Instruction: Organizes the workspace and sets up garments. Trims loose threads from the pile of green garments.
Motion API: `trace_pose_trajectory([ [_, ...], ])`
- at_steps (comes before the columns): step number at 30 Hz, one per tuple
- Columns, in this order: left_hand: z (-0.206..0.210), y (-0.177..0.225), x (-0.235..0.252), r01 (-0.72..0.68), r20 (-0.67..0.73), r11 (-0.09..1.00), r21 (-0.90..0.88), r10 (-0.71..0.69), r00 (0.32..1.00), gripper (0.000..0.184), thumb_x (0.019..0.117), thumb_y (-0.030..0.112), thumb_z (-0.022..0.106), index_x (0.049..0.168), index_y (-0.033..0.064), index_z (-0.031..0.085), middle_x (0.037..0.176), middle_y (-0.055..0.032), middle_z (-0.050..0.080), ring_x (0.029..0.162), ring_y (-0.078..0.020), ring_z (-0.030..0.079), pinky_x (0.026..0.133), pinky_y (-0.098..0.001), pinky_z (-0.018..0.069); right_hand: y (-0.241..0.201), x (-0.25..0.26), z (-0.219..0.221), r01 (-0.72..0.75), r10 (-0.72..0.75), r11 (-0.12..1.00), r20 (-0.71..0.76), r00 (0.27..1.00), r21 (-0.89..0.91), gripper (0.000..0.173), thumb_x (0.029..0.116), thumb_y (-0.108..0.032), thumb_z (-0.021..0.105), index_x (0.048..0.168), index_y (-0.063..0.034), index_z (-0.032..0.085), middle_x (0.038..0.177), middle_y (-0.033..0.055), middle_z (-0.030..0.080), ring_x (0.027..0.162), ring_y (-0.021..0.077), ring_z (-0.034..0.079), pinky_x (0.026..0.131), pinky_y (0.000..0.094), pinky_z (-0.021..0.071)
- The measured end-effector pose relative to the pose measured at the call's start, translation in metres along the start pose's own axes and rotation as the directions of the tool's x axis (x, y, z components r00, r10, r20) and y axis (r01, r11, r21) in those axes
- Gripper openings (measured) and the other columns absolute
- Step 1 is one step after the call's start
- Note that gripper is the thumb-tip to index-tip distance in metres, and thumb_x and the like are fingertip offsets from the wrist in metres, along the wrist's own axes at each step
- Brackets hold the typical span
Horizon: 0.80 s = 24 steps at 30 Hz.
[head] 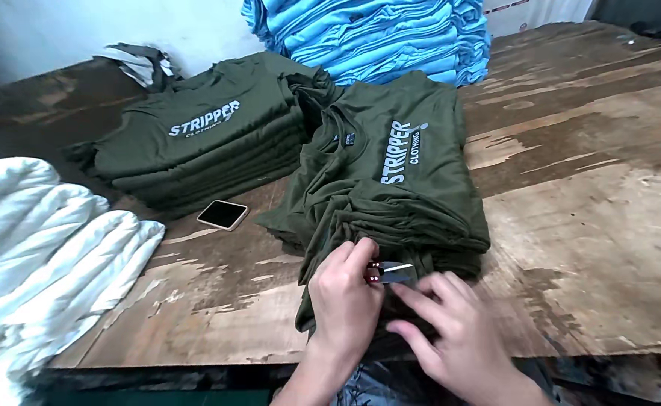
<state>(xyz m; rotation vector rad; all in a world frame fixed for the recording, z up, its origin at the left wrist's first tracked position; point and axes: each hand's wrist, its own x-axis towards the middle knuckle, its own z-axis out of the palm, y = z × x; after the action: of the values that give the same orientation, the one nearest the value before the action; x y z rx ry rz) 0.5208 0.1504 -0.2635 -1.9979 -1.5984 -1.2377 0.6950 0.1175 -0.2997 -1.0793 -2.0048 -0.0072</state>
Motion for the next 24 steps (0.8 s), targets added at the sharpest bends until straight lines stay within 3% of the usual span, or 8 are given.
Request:
trace_pose_trajectory([
  [6,0.017,-0.03,-0.014,-0.229,-0.035,0.96,-0.159,0.226,0.973,0.011,0.0832,0.005,0.066,0.085,0.0112,0.075,0.071,-0.0003,0.06,0.069,-0.0154,0.06,0.066,-0.0318,0.051,0.026,-0.009,-0.02,0.054,-0.034,0.941,-0.064,0.997,0.335,0.01,0.0943,-0.038,0.072,0.09,-0.0318,0.079,0.082,-0.0071,0.059,0.087,0.0052,0.054,0.084,0.0274,0.0442],
  [9,0.0,-0.031,-0.021,-0.057,0.178,0.959,-0.279,0.109,0.978,0.021,0.083,0.012,0.065,0.101,0.0143,0.077,0.086,0.0045,0.068,0.081,-0.0073,0.065,0.075,-0.028,0.0573,0.046,-0.018,-0.063,0.029,-0.157,0.922,0.304,0.94,0.387,0.014,0.0925,-0.043,0.073,0.086,-0.0328,0.08,0.081,-0.006,0.06,0.087,0.0107,0.056,0.086,0.0351,0.0427],
  [12,-0.015,-0.022,-0.024,0.054,0.321,0.94,-0.338,0.061,0.945,0.031,0.0934,0.028,0.066,0.121,0.0142,0.072,0.103,0.0031,0.07,0.098,-0.0096,0.066,0.089,-0.0349,0.0577,0.046,-0.017,-0.091,-0.029,-0.216,0.946,0.694,0.687,0.323,0.019,0.0909,-0.035,0.074,0.082,-0.0196,0.081,0.079,0.0026,0.069,0.082,0.0249,0.066,0.081,0.0511,0.0489],
  [13,-0.017,-0.019,-0.025,0.067,0.329,0.937,-0.344,0.053,0.943,0.033,0.0964,0.032,0.066,0.124,0.0139,0.071,0.106,0.0021,0.071,0.101,-0.0108,0.066,0.092,-0.0375,0.0569,0.042,-0.016,-0.091,-0.038,-0.192,0.955,0.711,0.676,0.294,0.029,0.0934,-0.04,0.071,0.08,-0.016,0.079,0.076,0.0039,0.07,0.078,0.0252,0.067,0.079,0.0514,0.05],
  [17,-0.018,-0.008,-0.03,0.104,0.26,0.937,-0.332,-0.015,0.965,0.03,0.0996,0.03,0.063,0.123,0.0144,0.073,0.106,0.0041,0.072,0.1,-0.0084,0.067,0.092,-0.0344,0.0572,0.019,-0.011,-0.052,0.005,-0.023,0.995,0.168,0.986,0.103,0.027,0.1015,-0.041,0.06,0.098,-0.0217,0.079,0.079,-0.0003,0.068,0.078,0.015,0.066,0.072,0.0362,0.055],
  [19,-0.015,-0.005,-0.031,0.112,0.237,0.944,-0.311,-0.037,0.971,0.03,0.0986,0.03,0.063,0.122,0.0148,0.073,0.106,0.0044,0.072,0.099,-0.0083,0.067,0.091,-0.0325,0.0574,0.012,-0.002,-0.031,0.04,-0.04,0.999,0.01,0.999,-0.033,0.026,0.1002,-0.038,0.06,0.115,-0.0276,0.078,0.092,0.0004,0.068,0.084,0.0148,0.063,0.073,0.0336,0.0531],
  [22,-0.017,-0.005,-0.033,0.09,0.26,0.951,-0.297,-0.01,0.965,0.031,0.0967,0.033,0.066,0.122,0.0175,0.074,0.108,0.0043,0.071,0.101,-0.0103,0.067,0.091,-0.0349,0.0569,0.013,-0.005,-0.014,0.049,-0.053,0.996,-0.059,0.997,-0.078,0.019,0.0939,-0.024,0.061,0.097,-0.0253,0.08,0.095,0.0022,0.068,0.083,0.0161,0.061,0.071,0.034,0.0498],
  [24,-0.019,-0.009,-0.034,0.046,0.267,0.956,-0.29,0.035,0.963,0.021,0.0955,0.028,0.066,0.112,0.0216,0.078,0.102,0.0069,0.073,0.096,-0.0101,0.068,0.086,-0.0355,0.0567,0.016,-0.013,-0.011,-0.057,0.078,0.988,-0.148,0.986,0.146,0.013,0.0947,-0.026,0.066,0.092,-0.0231,0.079,0.095,-0.0002,0.065,0.087,0.0066,0.06,0.076,0.0223,0.052],
])
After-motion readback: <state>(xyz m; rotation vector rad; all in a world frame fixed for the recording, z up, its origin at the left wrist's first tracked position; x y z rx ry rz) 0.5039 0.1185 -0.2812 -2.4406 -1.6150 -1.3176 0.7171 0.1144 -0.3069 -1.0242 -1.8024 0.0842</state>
